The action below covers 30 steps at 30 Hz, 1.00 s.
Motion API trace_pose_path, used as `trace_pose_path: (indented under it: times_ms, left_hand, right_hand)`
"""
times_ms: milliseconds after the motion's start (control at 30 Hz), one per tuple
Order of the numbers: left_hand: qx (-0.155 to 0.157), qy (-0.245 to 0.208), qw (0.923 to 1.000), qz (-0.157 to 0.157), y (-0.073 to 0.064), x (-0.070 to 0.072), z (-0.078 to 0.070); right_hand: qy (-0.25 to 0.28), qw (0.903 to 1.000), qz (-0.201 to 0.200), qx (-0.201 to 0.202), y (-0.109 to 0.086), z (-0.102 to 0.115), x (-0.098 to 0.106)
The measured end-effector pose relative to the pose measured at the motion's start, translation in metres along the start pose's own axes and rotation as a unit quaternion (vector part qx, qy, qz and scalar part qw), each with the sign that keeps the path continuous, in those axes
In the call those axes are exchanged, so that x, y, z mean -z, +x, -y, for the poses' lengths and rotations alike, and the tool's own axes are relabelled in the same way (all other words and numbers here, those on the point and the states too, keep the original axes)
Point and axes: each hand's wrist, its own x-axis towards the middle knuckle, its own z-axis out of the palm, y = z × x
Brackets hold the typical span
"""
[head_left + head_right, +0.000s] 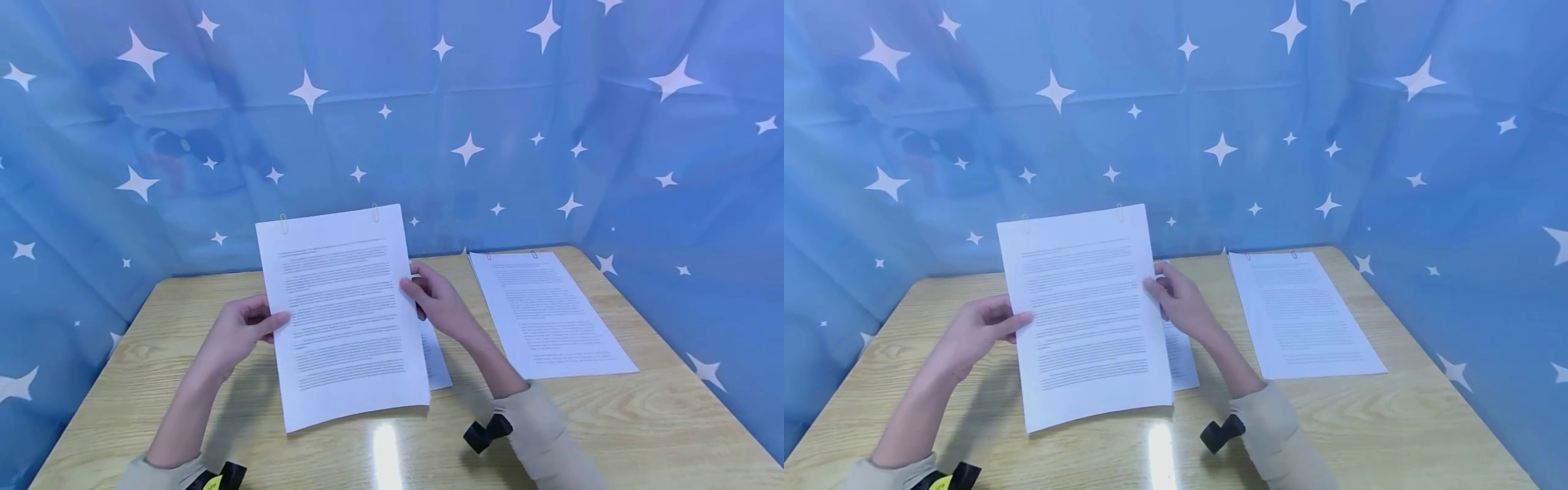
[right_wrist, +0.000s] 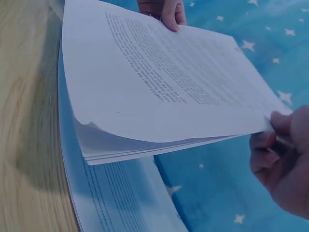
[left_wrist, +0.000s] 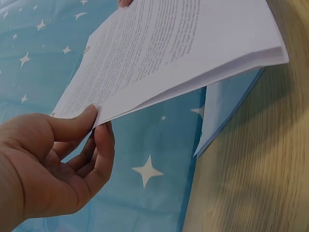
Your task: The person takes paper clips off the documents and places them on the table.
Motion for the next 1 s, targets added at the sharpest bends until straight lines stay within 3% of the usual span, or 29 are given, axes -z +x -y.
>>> trace_pose_path:
  times_ms: [167,467,733,1000]
  left_hand:
    - [-0.009,-0.015,0.9998,-0.010,0.003,-0.016,-0.005]
    - [-0.010,-0.031,0.9994,-0.015,0.010,-0.046,-0.010]
    - [-0.021,-0.047,0.9986,-0.010,0.015,-0.067,-0.017]
    - [-0.034,-0.017,0.9993,0.000,0.017,-0.080,-0.019]
  right_hand:
    - [-0.013,0.9999,0.005,0.008,-0.009,-0.001,0.018]
    - [-0.052,0.9985,0.002,-0.013,-0.026,-0.004,0.048]
    - [-0.095,0.9953,0.016,0.000,-0.035,-0.007,0.075]
    - [-0.103,0.9945,-0.003,-0.020,-0.040,-0.007,0.086]
